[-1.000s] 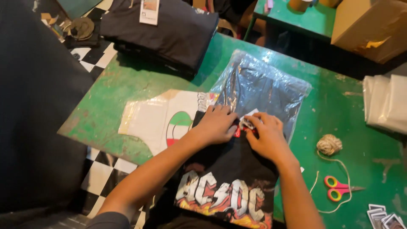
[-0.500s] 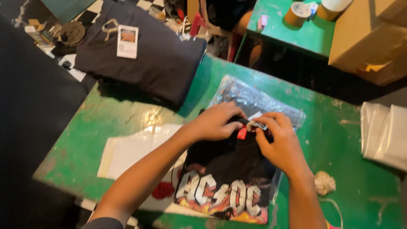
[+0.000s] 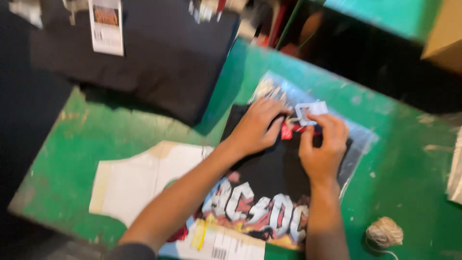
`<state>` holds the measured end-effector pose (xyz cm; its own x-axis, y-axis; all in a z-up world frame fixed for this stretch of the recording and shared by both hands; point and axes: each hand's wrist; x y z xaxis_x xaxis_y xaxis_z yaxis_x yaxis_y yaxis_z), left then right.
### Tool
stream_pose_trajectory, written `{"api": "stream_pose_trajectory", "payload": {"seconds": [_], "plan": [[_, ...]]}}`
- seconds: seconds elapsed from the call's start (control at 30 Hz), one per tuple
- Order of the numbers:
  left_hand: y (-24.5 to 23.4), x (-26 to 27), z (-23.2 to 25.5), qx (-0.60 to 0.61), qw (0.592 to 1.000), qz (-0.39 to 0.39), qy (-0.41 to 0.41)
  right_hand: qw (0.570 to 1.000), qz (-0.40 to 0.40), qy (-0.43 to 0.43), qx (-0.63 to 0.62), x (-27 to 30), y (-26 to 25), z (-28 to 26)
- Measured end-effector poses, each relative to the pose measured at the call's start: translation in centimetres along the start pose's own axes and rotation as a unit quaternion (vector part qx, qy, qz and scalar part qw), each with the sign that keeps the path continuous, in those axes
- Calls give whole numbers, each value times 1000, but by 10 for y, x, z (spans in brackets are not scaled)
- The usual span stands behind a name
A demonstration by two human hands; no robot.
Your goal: Folding t-shirts and placing them into plastic bags for packaging
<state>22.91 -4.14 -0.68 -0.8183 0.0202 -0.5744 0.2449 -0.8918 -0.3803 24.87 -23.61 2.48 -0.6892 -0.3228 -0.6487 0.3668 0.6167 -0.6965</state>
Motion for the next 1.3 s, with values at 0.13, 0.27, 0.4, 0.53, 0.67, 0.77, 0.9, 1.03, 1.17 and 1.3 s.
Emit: {"api": "stream_pose_trajectory", "payload": {"seconds": [0.13,0.27,0.4,0.53,0.67,0.77,0.9,1.03,1.17,1.3], "plan": [[-12,-9,21,-15,1000,-3,7,1000,-18,2,0,-7,-5,-15],[-7,-2,17,2,1000,11,-1,998,-55,-26,0,-9,-8,-26],[-3,0,12,1,1000,20,-3,997,-76,-20,-1,-8,-8,-24],[-4,1,12,3,1000,21,-4,997,-77,-12,-7,-6,-5,-22],[-8,-1,20,-1,1000,17,3,994,-87,24,-66,-6,-9,-21],[-9,-2,21,-14,1000,17,12,991,-90,36,-89,-8,-12,-21],[-12,-3,26,-32,999,11,29,988,-97,42,-109,-10,-16,-25],[-9,0,24,-34,999,18,37,984,-109,52,-132,-6,-13,-16],[-11,-1,25,-28,999,10,45,979,-101,53,-172,-7,-14,-11],[-17,-6,35,-10,999,-18,46,974,-81,52,-207,-8,-14,-10]]}}
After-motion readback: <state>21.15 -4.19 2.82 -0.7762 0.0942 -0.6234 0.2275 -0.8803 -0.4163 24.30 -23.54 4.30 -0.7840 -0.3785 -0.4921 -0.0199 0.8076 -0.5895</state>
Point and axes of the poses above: each hand's wrist, its own x-axis away from the middle knuckle, its own y-axis out of the palm, z = x × y, and after that the axes turned 9 degrees about x, right-handed
